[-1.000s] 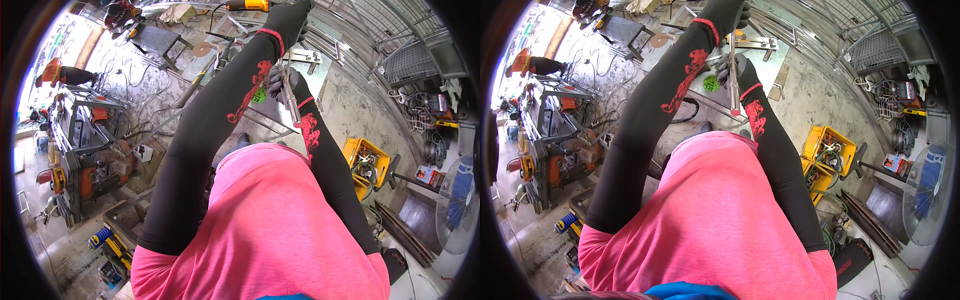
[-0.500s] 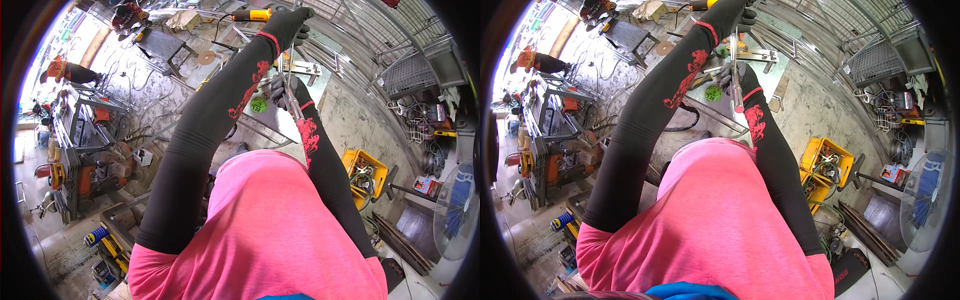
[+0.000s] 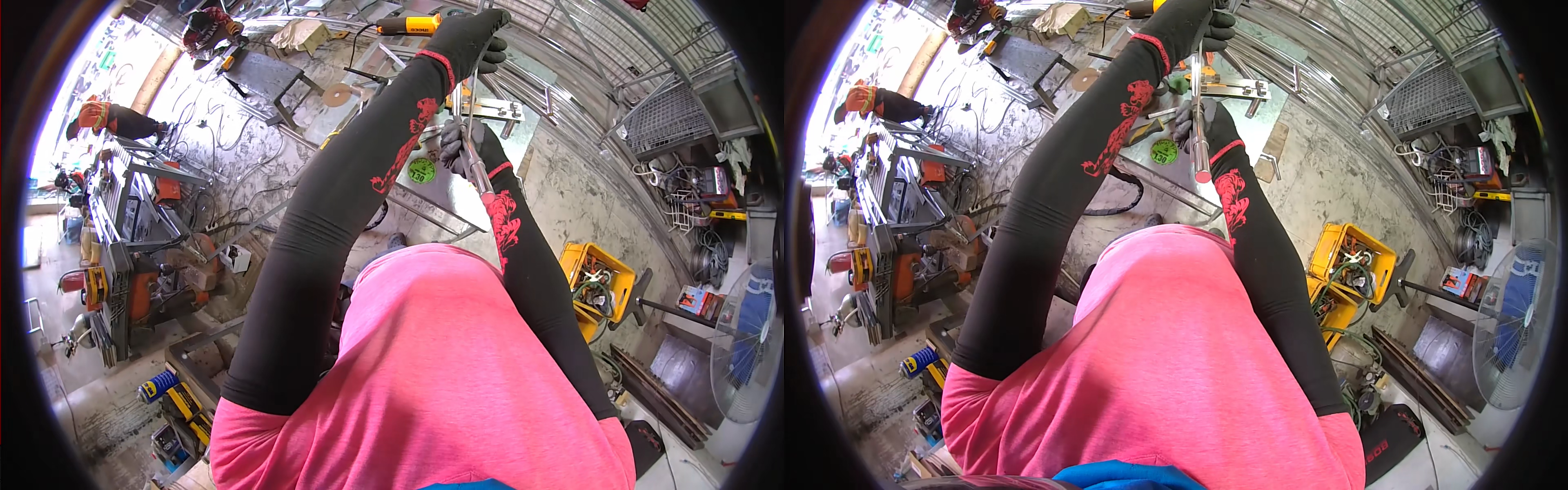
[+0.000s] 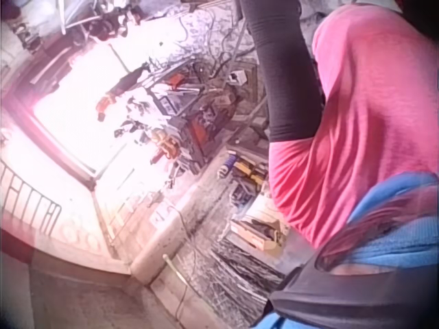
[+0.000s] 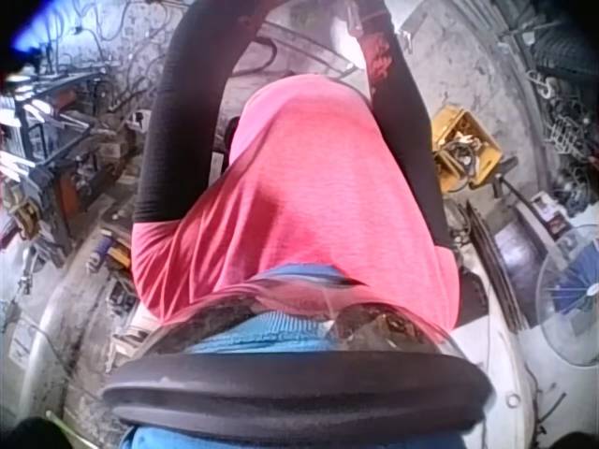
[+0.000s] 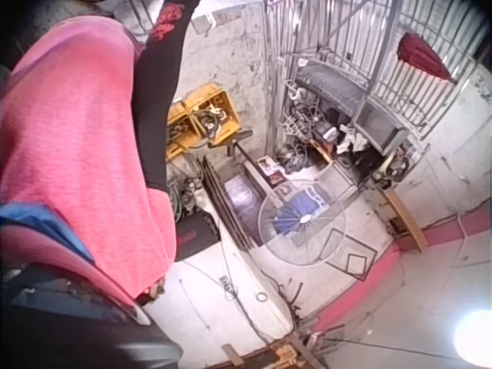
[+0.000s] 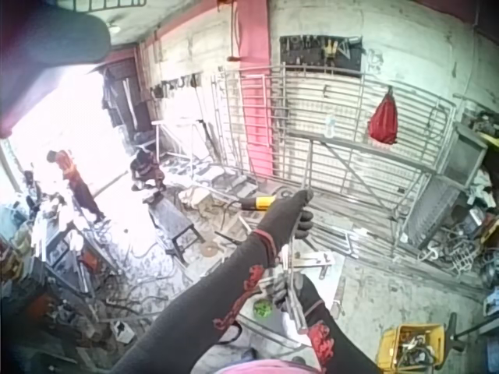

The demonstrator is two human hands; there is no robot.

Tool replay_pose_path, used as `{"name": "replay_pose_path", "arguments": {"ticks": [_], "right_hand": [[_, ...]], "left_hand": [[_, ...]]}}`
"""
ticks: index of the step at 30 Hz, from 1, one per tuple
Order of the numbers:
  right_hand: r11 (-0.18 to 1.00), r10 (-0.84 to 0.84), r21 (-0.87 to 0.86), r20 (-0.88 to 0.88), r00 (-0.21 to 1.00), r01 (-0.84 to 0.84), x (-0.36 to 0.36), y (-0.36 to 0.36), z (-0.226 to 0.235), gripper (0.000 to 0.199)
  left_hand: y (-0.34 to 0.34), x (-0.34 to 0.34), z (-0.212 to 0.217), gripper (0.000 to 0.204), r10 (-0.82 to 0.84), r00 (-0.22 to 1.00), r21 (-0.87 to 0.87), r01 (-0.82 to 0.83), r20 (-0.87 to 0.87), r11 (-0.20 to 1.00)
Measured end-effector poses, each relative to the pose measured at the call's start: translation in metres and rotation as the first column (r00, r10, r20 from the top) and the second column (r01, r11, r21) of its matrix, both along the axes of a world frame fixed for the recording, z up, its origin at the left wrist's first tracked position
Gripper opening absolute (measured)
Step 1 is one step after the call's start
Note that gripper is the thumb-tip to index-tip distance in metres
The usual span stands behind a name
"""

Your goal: The recorder is measuring, marking, and TIG welding stainless steel tubing components to assemble a metal structure.

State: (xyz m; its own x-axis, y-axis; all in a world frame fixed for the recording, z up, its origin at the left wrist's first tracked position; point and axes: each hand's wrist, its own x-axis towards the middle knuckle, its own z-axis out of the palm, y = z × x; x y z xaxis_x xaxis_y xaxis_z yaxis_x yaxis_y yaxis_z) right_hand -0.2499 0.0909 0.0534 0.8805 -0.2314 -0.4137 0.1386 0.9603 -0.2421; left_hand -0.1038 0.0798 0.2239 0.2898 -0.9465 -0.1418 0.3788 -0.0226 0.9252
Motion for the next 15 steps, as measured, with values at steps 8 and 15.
{"name": "replay_pose_path", "arguments": {"ticks": [8,15], "right_hand": [[0.999,0.0,0.046,0.017,1.0,-0.001,-0.002,-0.002,0.0,0.021],[0.999,0.002,0.049,0.067,0.998,-0.005,-0.002,-0.005,-0.01,0.023]], "left_hand": [[-0.004,0.0,0.001,0.036,-0.106,0.981,-0.046,0.1,-0.165,0.994],[-0.002,0.002,0.002,0.033,-0.102,0.978,-0.032,0.098,-0.18,0.995]]}}
